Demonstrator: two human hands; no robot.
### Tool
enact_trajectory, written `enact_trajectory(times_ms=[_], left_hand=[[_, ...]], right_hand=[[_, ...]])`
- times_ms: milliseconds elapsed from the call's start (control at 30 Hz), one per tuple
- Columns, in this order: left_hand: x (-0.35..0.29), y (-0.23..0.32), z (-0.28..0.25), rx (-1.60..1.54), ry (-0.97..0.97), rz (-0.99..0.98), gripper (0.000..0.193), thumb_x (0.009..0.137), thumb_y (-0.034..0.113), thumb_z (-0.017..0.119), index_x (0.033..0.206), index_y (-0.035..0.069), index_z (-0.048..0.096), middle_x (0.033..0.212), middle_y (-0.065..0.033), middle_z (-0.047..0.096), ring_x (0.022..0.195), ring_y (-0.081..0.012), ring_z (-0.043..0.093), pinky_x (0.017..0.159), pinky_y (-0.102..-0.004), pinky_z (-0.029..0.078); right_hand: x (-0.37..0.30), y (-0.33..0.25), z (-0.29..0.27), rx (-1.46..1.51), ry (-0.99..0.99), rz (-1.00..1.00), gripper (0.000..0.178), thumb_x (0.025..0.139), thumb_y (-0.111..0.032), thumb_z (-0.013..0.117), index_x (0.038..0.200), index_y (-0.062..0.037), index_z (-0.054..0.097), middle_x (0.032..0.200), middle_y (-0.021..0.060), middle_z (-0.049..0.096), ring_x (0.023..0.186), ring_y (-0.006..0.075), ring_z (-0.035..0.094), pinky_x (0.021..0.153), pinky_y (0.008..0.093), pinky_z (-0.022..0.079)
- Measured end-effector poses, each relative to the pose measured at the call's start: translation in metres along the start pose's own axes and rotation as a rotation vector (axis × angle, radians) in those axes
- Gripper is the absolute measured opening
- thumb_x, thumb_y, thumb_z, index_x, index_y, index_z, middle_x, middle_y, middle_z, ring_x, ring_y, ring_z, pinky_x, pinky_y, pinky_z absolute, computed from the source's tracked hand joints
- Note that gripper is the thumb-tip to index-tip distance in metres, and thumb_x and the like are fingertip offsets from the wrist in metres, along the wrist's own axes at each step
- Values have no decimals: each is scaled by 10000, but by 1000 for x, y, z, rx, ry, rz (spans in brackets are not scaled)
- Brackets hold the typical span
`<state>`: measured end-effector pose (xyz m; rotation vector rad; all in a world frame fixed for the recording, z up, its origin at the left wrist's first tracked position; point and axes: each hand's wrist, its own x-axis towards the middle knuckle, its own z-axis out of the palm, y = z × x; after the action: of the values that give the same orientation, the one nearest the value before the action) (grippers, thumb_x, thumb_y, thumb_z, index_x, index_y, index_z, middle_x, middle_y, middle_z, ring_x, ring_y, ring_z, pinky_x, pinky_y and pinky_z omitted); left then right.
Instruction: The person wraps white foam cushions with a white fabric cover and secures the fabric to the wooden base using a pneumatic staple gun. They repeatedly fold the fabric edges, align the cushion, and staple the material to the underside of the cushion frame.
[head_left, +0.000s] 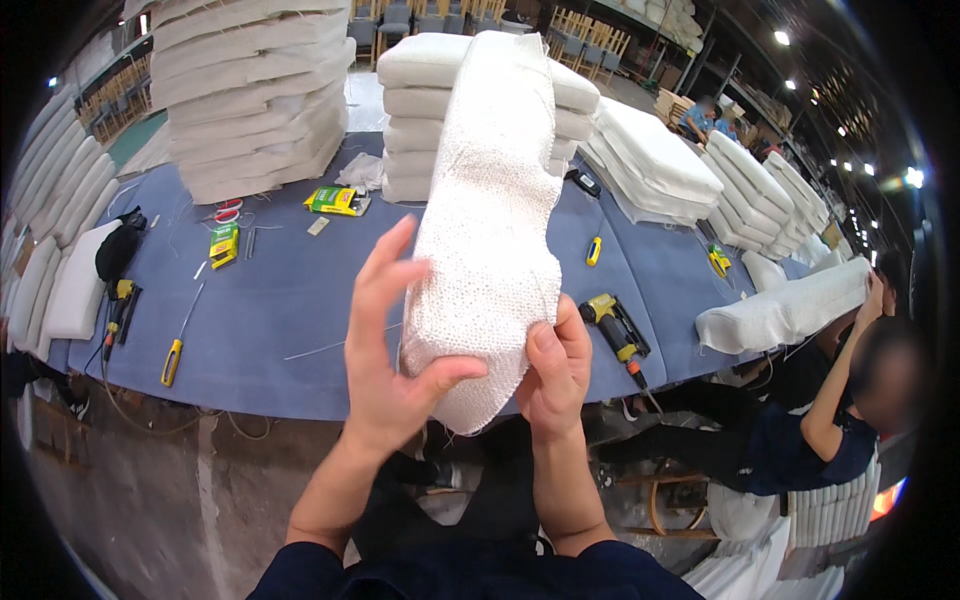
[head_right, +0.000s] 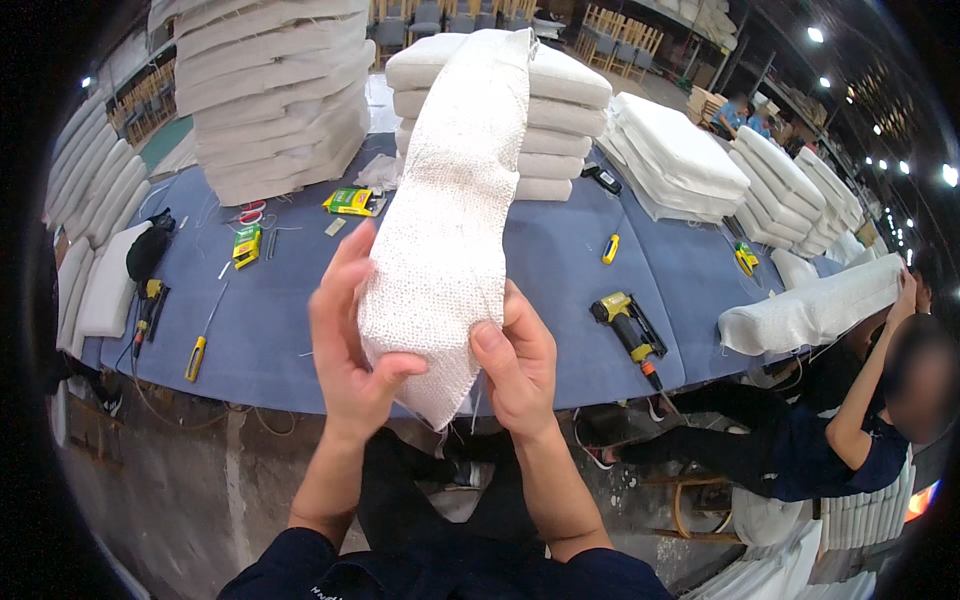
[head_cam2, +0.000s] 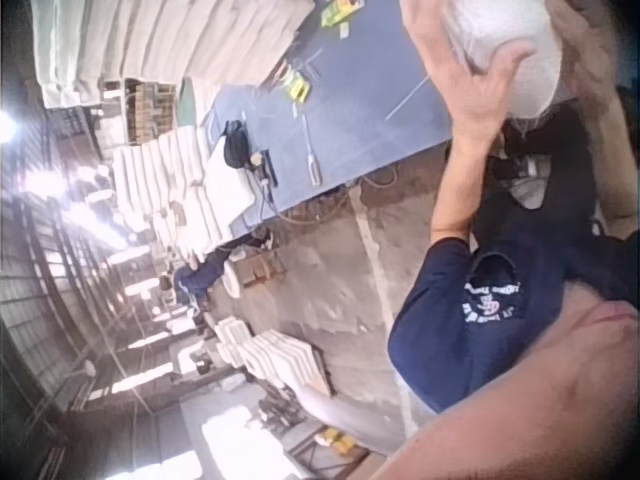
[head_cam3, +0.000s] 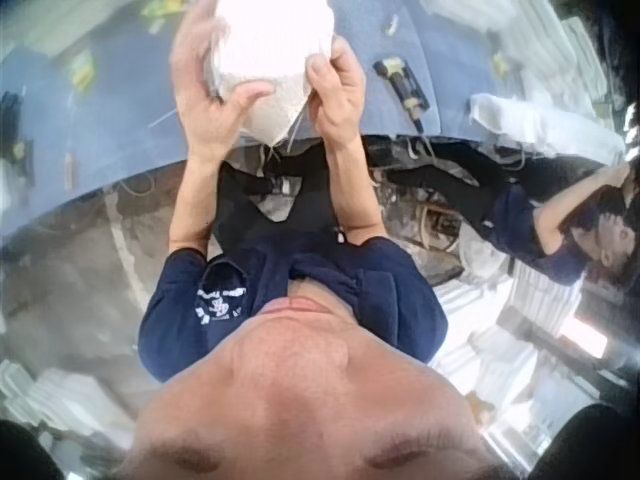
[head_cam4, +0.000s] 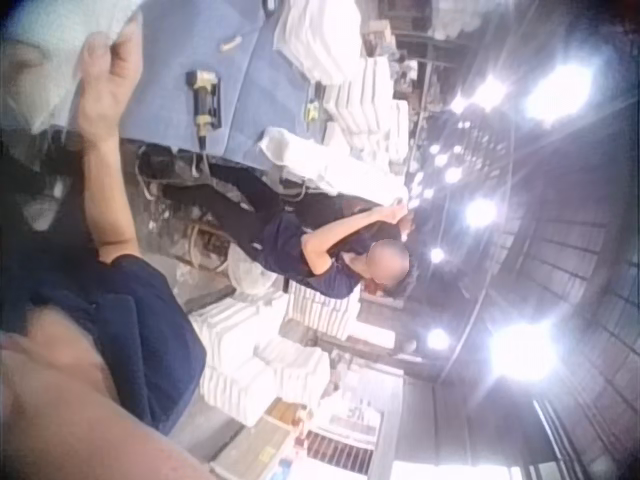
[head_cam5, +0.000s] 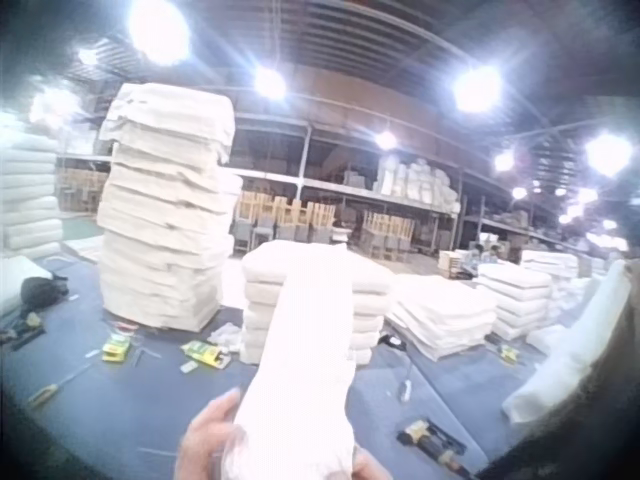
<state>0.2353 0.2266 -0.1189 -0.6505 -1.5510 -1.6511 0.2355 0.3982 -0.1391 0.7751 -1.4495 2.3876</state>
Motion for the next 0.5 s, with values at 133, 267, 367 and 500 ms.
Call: enact_trajectory(times_ms=[133,267,367,500], left_hand=[[-17,5,14,188,118,-83,913,982,689,641,1507,-43,488,1522,-216,533,1380,-293,559,1140,-411,445],[19,-19,3,188,136,114,816,1010,639,638,1406,-73,586,1335,-229,689,1201,-298,687,1013,-395,537],[31,-24,-5,179,75,160,717,1002,579,692,1350,-46,648,1261,-218,736,1084,-317,743,926,-390,578],[17,-30,-15,255,53,165,732,933,590,759,1345,-8,659,1255,-197,731,1069,-354,725,927,-414,555]], right_hand=[[6,-7,23,39,20,20,329,1109,-181,580,1332,60,607,1330,95,654,1201,143,598,1057,315,457],[22,-7,46,114,192,31,304,1119,-196,563,1310,35,618,1217,73,701,1087,113,648,952,283,511],[25,-1,55,171,322,42,329,1118,-211,562,1340,29,596,1242,93,699,1100,140,671,926,307,541],[8,15,74,263,406,36,397,1112,-237,565,1413,21,544,1293,111,677,1147,186,680,946,349,563]])
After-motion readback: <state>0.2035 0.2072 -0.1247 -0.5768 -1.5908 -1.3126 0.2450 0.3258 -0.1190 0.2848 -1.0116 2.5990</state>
